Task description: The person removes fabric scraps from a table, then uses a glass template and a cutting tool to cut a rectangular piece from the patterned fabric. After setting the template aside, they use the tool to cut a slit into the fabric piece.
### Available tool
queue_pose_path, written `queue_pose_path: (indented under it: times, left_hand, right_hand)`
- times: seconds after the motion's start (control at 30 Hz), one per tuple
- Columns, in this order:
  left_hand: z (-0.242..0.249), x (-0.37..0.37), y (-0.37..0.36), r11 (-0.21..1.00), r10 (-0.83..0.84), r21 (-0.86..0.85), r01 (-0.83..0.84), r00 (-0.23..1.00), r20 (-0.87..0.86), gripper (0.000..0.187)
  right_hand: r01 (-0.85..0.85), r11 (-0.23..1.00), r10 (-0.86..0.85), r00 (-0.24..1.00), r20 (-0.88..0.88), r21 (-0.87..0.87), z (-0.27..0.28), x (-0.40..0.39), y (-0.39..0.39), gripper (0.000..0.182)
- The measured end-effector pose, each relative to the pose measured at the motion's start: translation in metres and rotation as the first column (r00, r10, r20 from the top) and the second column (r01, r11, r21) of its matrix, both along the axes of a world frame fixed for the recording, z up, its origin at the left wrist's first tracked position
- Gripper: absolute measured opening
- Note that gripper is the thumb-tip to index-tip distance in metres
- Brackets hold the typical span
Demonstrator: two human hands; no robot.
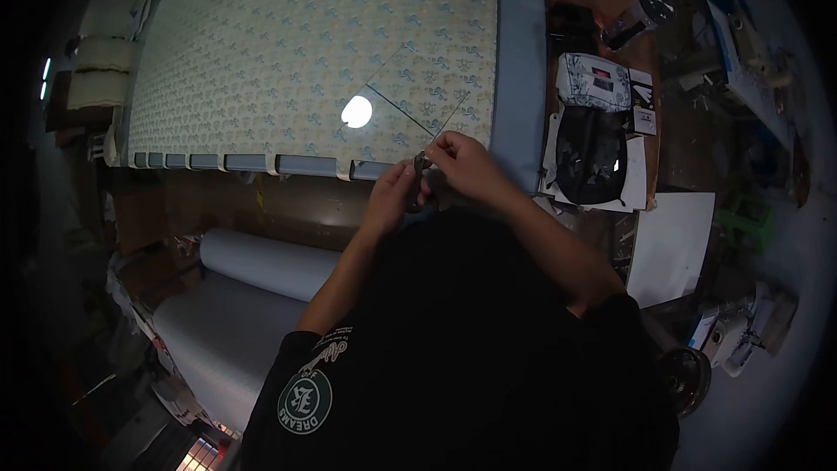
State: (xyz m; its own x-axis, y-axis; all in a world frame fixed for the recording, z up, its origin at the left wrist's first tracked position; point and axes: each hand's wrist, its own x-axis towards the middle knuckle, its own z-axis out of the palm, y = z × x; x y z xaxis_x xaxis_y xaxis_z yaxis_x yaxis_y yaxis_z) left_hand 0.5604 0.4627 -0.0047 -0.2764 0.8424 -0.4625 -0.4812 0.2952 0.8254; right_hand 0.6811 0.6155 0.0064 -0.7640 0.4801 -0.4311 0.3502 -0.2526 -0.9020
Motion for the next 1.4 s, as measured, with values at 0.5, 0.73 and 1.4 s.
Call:
queue_pose_path:
  times: [0.5, 0.73, 1.4]
  left_hand:
    - [-0.003, -0.008, -0.013, 0.997, 0.055, -0.053, -0.053, 0.997, 0.049, 0.038]
    - [-0.003, -0.008, -0.013, 0.998, 0.059, -0.038, -0.058, 0.998, 0.033, 0.039]
    - [-0.002, -0.005, -0.014, 0.996, 0.086, -0.033, -0.085, 0.996, 0.034, 0.036]
  right_hand:
    - [-0.082, 0.669, -0.189, 0.943, 0.276, 0.738, -0.017, 0.019, 0.033, 0.018]
    - [-0.306, 0.605, 0.049, 0.936, 0.350, 0.735, -0.015, 0.005, 0.007, 0.021]
    - [0.001, 0.953, -0.041, 0.991, 0.128, 0.303, -0.021, 0.012, 0.014, 0.015]
